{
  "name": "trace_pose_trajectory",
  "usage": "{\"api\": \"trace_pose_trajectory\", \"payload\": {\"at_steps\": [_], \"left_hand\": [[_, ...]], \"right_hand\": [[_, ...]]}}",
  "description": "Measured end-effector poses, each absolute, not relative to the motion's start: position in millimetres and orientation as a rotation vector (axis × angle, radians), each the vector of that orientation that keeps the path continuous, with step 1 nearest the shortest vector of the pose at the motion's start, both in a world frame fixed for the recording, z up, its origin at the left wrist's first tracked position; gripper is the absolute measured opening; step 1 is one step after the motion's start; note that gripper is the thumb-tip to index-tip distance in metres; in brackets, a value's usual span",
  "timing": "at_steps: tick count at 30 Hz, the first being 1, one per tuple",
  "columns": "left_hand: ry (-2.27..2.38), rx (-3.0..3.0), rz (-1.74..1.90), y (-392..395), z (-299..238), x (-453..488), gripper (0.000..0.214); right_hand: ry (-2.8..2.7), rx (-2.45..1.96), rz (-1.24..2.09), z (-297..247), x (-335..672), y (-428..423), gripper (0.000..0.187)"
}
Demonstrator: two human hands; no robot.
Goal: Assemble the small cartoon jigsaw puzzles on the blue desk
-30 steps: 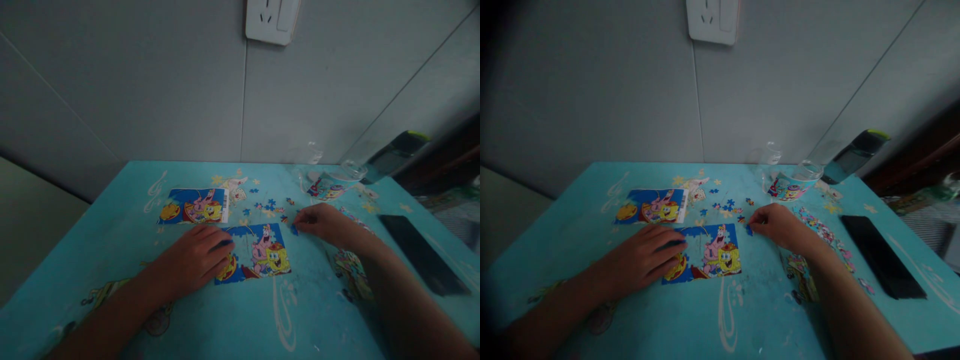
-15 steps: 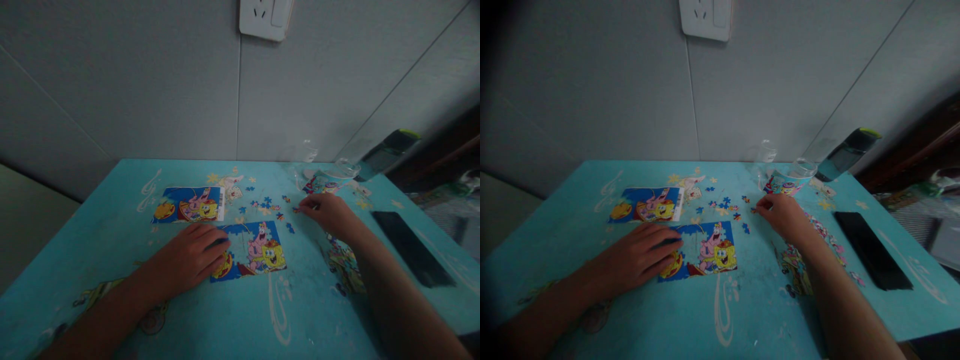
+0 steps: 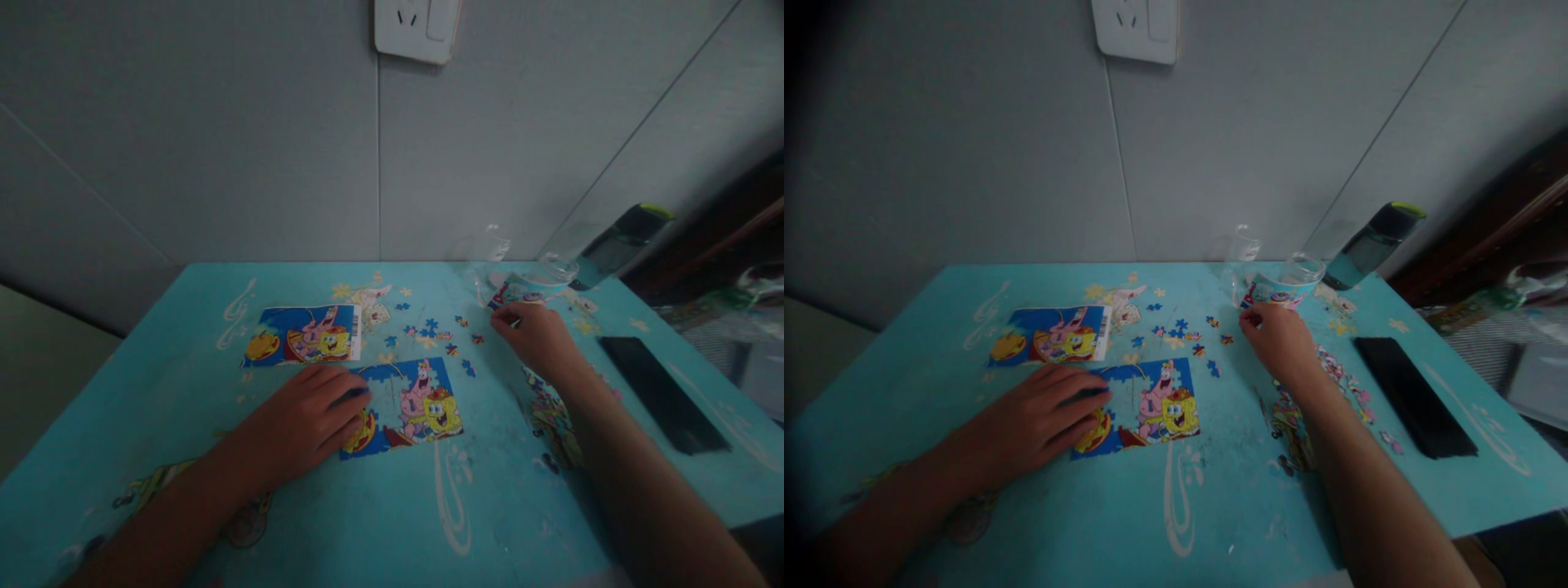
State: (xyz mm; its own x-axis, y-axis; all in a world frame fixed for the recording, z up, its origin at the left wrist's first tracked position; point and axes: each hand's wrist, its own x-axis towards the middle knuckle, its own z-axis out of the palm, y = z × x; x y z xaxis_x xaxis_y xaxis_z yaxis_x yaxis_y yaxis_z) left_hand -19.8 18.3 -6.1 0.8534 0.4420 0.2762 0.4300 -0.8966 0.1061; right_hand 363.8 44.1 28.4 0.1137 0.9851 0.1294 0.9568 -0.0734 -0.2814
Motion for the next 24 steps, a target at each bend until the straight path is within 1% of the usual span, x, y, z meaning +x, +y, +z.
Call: {"api": "trace_pose_trajectory", "payload": {"at_steps": [6, 24], "left_hand": [[0.714, 2.989, 0.44, 18.7, -6.9, -20.4, 0.027], [0.727, 2.983, 0.447, 17.4, -3.7, -17.9, 0.028]], "right_hand": [[-1.922, -2.121, 0.121, 23.5, 364.6, 45.6, 0.021], [-1.998, -2.127, 0.169, 23.7, 358.3, 44.6, 0.023]]}}
